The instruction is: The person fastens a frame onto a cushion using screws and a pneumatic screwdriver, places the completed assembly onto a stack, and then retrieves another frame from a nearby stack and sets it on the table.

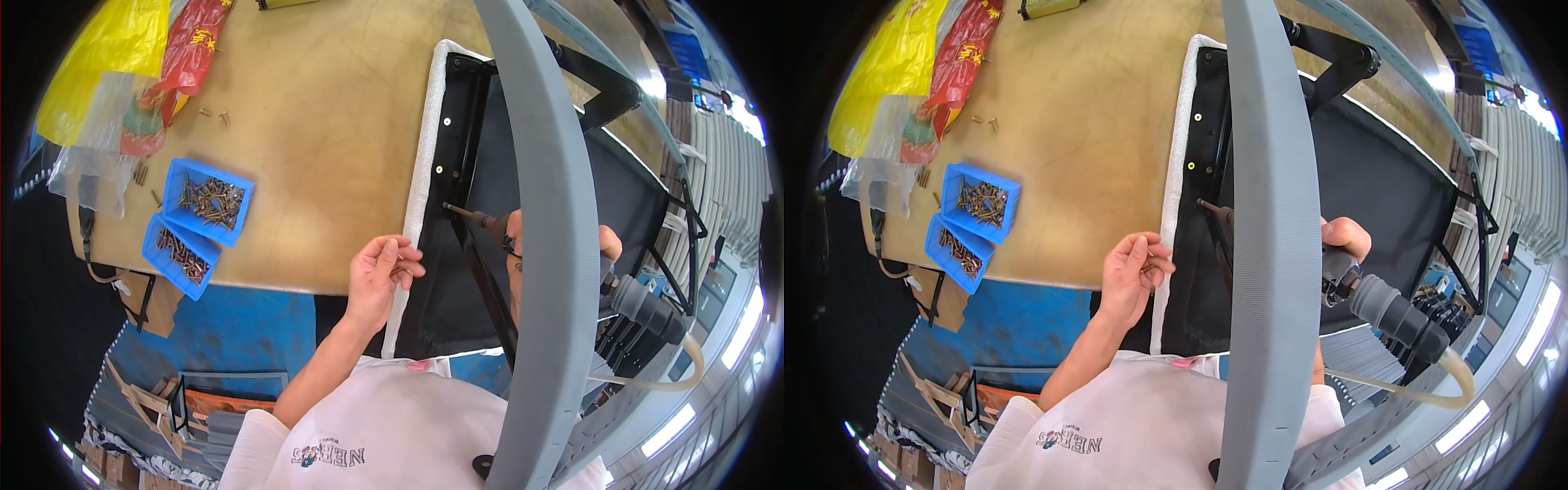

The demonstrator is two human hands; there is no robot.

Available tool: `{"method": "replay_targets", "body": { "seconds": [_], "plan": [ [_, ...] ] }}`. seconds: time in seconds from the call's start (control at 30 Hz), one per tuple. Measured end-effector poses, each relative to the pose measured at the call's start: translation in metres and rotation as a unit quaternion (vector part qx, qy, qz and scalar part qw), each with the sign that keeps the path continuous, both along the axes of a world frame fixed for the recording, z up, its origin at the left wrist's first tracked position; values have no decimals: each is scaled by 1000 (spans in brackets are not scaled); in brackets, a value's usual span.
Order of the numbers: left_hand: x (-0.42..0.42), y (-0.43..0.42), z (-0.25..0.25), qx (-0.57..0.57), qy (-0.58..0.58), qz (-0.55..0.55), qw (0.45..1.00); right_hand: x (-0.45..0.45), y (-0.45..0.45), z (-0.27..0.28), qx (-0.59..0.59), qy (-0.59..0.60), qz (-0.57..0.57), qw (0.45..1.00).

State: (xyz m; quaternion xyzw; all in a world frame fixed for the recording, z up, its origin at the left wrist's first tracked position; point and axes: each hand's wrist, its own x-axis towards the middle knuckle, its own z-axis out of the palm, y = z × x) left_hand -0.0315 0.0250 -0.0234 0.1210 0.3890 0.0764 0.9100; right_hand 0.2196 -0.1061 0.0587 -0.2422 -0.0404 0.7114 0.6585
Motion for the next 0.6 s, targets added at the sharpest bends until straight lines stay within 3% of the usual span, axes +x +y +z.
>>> {"method": "replay_targets", "body": {
  "seconds": [0.07,0.1,0.17,0.33,0.37,0.43,0.5,0.6],
  "plan": [
    [7,0,-1,25,2,16,1000,-17,17,2,81,-3,-31,996],
    [10,0,-2,50,5,32,998,-50,51,16,126,-208,-222,944],
    [10,5,-12,83,-4,20,996,-68,69,23,163,-395,-395,813],
    [34,30,-13,125,-6,-1,992,-58,64,18,37,-440,-558,703],
    [46,35,-9,101,-29,18,994,-53,58,28,47,-404,-567,717],
    [63,38,-9,71,-48,37,996,-41,53,49,59,-384,-607,693],
    [88,41,-11,-2,-216,64,974,-38,57,62,60,-394,-621,675],
    [113,43,-6,-31,-266,50,962,-35,61,69,59,-414,-633,652]
  ]
}}
